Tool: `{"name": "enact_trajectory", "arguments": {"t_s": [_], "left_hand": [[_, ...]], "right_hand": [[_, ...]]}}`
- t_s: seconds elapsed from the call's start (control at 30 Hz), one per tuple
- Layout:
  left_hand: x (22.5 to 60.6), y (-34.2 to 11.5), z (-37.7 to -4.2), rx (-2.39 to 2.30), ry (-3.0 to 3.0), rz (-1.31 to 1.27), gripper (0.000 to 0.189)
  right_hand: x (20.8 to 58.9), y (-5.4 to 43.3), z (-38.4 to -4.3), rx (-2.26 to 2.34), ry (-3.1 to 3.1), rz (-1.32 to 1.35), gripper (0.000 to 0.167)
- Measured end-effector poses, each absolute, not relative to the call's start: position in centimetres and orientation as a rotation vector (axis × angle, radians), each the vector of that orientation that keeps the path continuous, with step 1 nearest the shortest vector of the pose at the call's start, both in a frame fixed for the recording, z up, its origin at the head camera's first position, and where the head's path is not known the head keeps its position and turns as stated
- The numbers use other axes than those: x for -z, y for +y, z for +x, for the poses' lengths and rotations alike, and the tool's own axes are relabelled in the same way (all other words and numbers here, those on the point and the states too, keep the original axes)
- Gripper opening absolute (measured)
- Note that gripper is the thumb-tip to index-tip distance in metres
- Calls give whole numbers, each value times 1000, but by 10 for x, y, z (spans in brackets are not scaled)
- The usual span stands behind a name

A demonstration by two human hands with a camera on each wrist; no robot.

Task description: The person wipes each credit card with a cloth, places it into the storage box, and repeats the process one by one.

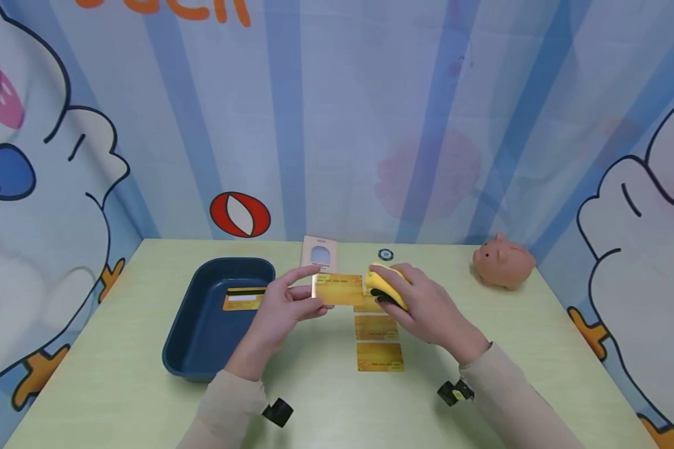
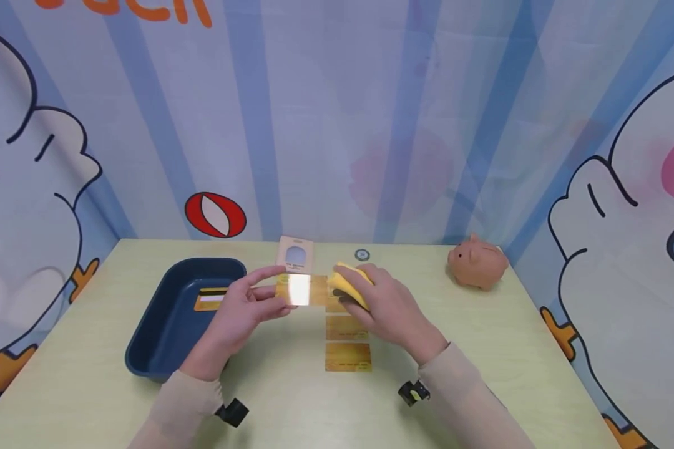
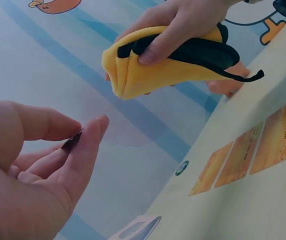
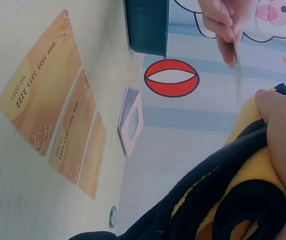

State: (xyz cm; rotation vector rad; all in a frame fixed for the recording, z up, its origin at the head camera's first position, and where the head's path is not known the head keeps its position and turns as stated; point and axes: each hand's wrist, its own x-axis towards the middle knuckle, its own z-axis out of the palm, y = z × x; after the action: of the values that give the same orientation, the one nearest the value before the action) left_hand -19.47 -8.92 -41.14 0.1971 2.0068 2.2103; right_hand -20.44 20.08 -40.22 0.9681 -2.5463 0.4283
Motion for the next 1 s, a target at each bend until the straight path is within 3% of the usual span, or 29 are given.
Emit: {"name": "enact_trajectory", "arguments": {"t_s": [0.37,1.0], "left_hand": [[427,-72,-193,-2112,2366,261,23],[432,-67,-190,-2149,2150,242,33]], "right_hand": [[399,204,-203,-478,-2501,965,67],[390,197,-199,-480,-2478,995,67]]}}
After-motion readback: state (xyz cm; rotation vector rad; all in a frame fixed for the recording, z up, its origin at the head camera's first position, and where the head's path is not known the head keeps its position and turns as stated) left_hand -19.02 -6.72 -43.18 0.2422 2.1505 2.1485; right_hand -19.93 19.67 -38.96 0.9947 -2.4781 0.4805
